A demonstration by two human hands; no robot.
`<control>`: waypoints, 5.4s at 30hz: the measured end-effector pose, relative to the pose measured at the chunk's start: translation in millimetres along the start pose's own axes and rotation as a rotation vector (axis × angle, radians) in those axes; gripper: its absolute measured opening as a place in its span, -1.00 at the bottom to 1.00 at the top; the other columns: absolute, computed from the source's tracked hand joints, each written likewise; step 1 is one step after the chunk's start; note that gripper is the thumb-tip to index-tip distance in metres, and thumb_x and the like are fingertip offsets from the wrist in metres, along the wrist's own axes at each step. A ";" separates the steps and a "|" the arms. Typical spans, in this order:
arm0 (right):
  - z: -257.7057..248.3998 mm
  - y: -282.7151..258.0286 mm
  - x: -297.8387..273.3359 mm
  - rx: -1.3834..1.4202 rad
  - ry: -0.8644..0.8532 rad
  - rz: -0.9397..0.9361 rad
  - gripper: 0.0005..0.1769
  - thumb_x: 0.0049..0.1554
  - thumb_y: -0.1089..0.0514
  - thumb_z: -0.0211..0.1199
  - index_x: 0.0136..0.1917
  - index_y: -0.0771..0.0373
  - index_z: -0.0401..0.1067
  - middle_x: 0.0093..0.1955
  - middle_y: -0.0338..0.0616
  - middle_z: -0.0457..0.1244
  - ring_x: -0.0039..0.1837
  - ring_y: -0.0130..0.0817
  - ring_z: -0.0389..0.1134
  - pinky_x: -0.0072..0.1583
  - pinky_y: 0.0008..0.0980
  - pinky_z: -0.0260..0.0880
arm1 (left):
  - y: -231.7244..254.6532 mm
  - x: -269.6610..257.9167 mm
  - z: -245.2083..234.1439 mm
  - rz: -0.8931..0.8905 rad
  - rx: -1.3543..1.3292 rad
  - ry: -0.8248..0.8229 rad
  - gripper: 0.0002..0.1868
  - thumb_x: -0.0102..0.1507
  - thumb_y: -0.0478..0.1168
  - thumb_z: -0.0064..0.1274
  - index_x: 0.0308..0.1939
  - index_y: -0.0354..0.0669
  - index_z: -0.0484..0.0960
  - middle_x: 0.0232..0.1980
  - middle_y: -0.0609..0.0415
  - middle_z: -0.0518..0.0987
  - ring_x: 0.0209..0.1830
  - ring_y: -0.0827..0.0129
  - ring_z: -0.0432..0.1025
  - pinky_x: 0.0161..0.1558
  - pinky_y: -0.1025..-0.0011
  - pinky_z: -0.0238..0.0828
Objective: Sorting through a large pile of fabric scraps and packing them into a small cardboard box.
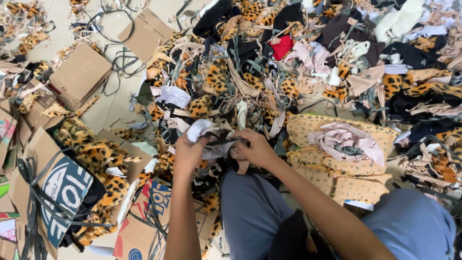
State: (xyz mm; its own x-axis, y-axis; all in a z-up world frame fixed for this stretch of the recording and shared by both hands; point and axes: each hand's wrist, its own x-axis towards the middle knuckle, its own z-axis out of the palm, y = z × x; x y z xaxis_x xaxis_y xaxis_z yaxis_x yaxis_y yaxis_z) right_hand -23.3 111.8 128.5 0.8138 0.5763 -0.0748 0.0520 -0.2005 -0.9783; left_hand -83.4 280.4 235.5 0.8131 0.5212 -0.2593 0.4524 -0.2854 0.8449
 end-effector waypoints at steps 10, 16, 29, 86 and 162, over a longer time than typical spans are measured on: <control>-2.8 -71.1 6.2 0.818 -0.080 0.321 -0.05 0.10 -0.24 0.28 0.64 -0.07 0.00 0.69 0.04 -0.17 0.64 0.21 -0.15 0.51 0.31 -0.06 | 21.3 24.8 40.3 -0.057 -0.299 -0.102 -0.41 0.30 -0.16 0.10 0.33 -0.46 0.40 0.04 -0.44 0.61 0.02 -0.12 0.59 0.02 -0.03 0.51; 13.3 7.7 18.1 0.700 0.250 0.419 -0.16 0.02 -0.02 0.56 0.44 0.35 0.31 0.24 0.00 0.27 0.29 -0.07 0.29 0.19 -0.05 0.33 | 27.0 29.3 48.9 -0.297 -0.228 -0.518 0.04 0.27 0.39 -0.18 0.57 -0.37 0.12 0.40 -0.58 0.26 0.47 -0.49 0.09 0.43 -0.22 -0.04; -15.2 61.3 17.0 0.580 0.344 0.546 -0.21 0.07 0.07 0.52 0.42 0.39 0.23 0.27 0.01 0.19 0.31 -0.21 0.21 0.21 -0.13 0.36 | -64.9 48.1 43.1 0.434 0.777 -0.307 -0.04 -0.03 0.09 0.35 0.44 0.08 0.37 0.56 -0.11 0.18 0.55 -0.17 -0.06 0.43 -0.32 -0.39; -198.4 77.0 -229.3 -0.242 0.686 0.574 -0.35 0.11 0.14 0.29 0.47 0.12 0.32 0.32 0.25 0.22 0.43 0.34 0.19 0.38 0.22 0.22 | -68.8 -71.1 297.4 -0.151 -0.160 -0.233 -0.47 0.21 -0.07 0.28 0.19 -0.23 0.57 0.13 -0.06 0.30 0.11 0.24 0.34 0.05 0.26 0.50; -93.0 118.6 -172.4 -0.628 0.618 -0.352 -0.64 -0.04 0.13 0.41 0.07 -0.09 0.63 0.13 -0.40 0.37 0.12 -0.32 0.42 0.23 -0.36 0.39 | -144.6 0.3 88.1 0.577 0.817 0.016 -0.87 0.26 -0.12 0.12 -0.15 0.24 0.71 0.09 0.25 0.53 0.28 0.10 0.29 0.34 -0.22 -0.08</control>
State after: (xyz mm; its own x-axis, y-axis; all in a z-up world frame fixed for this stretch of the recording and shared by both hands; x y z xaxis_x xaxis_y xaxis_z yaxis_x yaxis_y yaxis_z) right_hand -103.6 -85.0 43.3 0.8453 0.1996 0.4956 0.5079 -0.5881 -0.6295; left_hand -116.4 251.0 72.1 0.9854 0.1374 0.1001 0.1078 -0.9605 0.2567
